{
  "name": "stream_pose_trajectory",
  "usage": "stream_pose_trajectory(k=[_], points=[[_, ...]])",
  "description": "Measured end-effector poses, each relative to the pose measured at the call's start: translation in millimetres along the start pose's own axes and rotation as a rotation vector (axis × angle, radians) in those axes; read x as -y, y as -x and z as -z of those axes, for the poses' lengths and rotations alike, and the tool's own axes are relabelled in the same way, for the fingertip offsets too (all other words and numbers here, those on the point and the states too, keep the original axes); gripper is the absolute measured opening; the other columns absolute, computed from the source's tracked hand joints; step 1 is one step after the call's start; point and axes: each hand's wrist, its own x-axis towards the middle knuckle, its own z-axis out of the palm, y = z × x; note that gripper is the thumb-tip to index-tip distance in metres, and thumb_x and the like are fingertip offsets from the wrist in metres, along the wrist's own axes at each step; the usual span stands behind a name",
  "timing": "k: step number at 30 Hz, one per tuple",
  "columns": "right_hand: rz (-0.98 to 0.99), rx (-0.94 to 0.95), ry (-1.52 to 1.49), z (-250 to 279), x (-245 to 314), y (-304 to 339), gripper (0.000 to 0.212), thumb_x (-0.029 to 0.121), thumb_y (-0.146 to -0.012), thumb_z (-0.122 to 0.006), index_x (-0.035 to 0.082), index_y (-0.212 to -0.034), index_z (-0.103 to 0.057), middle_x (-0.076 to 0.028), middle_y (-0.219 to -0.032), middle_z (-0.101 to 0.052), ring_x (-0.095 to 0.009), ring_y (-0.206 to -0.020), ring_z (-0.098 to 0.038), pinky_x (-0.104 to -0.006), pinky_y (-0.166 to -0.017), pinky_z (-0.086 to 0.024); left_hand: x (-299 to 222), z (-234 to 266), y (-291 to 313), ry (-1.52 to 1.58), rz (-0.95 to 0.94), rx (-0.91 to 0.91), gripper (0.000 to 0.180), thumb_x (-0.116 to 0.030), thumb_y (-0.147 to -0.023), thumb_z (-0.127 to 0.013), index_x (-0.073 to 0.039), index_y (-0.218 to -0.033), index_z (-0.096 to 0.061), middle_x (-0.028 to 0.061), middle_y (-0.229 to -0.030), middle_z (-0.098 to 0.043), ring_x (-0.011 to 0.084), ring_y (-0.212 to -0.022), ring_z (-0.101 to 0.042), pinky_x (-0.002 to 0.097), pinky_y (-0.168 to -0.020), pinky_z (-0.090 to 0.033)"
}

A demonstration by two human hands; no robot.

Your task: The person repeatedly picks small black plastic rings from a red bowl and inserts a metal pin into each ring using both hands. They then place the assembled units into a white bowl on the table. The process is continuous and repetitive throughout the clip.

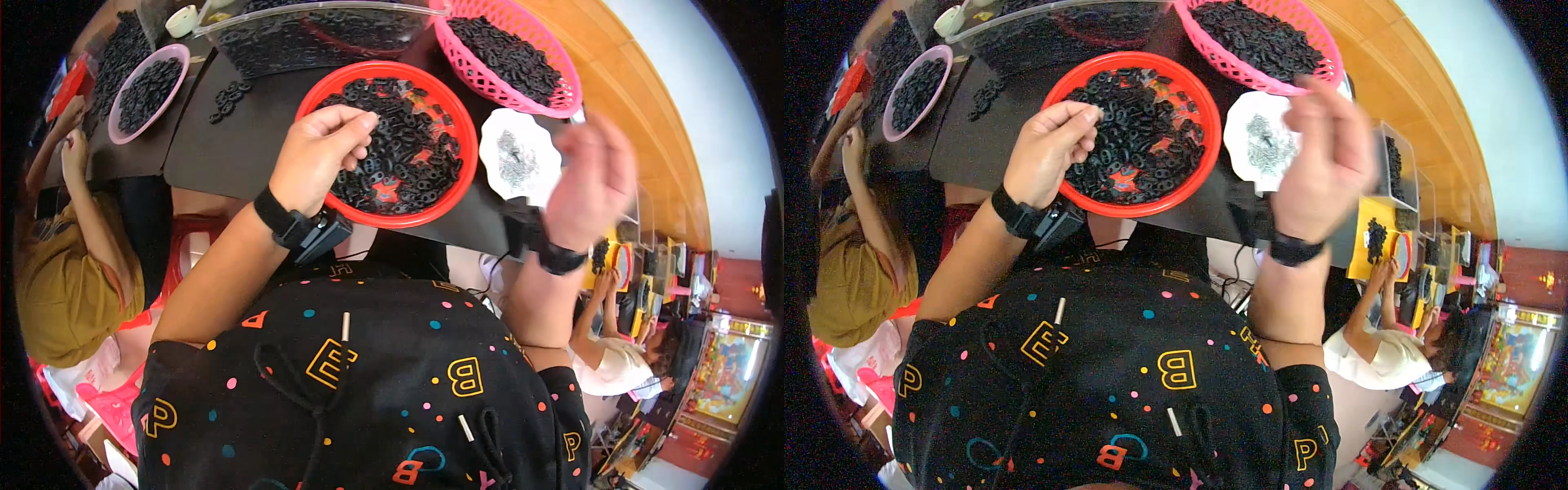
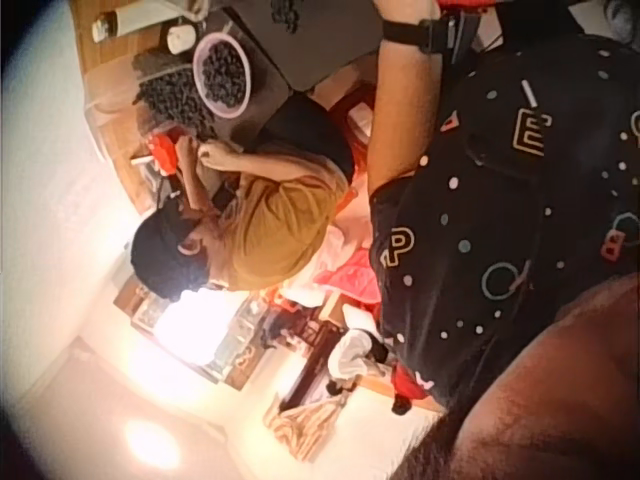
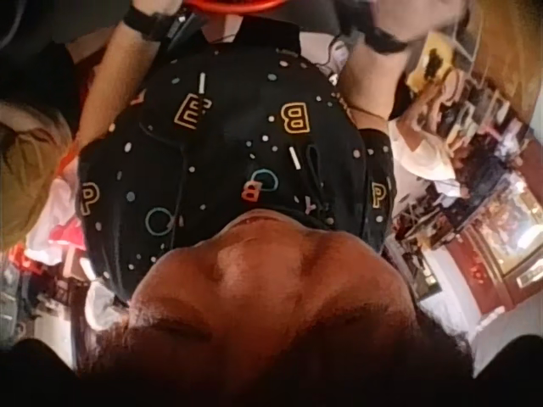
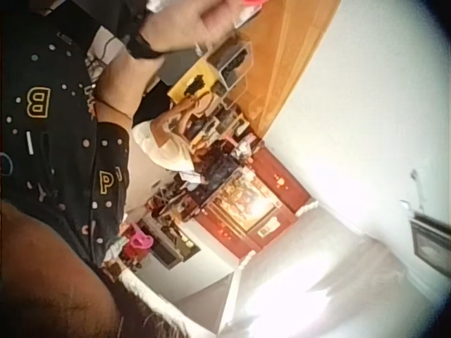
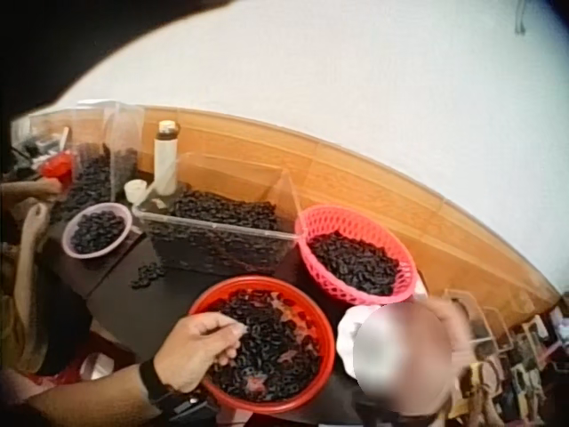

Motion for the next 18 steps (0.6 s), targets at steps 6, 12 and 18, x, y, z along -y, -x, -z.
stream_pose_trajectory(k=[6, 12, 18], points=[[0.081, 0.692, 0.467, -43.7, -50.2, 33.5, 0.015, 0.005, -0.074, -0.063, 0.000, -0.088, -0.065, -0.016, -0.083, -0.063, -0.031, -0.077, -0.060, -0.0370, -0.072, -0.048, 9.8, -5.0, 0.9, -0.141, -0.012, 0.041, 0.016, -0.019, -0.090, -0.057, -0.005, -0.093, -0.062, -0.0019, -0.075, -0.058, 0.0042, -0.064, -0.052, 0.0182, -0.057, -0.041], [0.092, 0.849, 0.517, -56.2, -52.9, 26.2, 0.021, 0.010, -0.074, -0.062, -0.002, -0.091, -0.064, -0.018, -0.089, -0.063, -0.034, -0.088, -0.058, -0.0402, -0.080, -0.046, 14.9, -5.5, 2.3, -0.138, -0.011, 0.079, 0.017, -0.020, -0.090, -0.056, -0.004, -0.094, -0.062, -0.0003, -0.076, -0.060, 0.0053, -0.066, -0.054, 0.0189, -0.059, -0.043], [0.013, 0.923, 0.440, -61.3, -59.6, 25.6, 0.026, 0.011, -0.074, -0.062, -0.005, -0.094, -0.062, -0.021, -0.093, -0.061, -0.036, -0.092, -0.057, -0.0411, -0.083, -0.045, 15.4, -5.6, 0.8, -0.143, -0.001, 0.105, 0.018, -0.020, -0.091, -0.054, -0.004, -0.095, -0.062, 0.0005, -0.077, -0.061, 0.0059, -0.067, -0.055, 0.0196, -0.060, -0.044]])
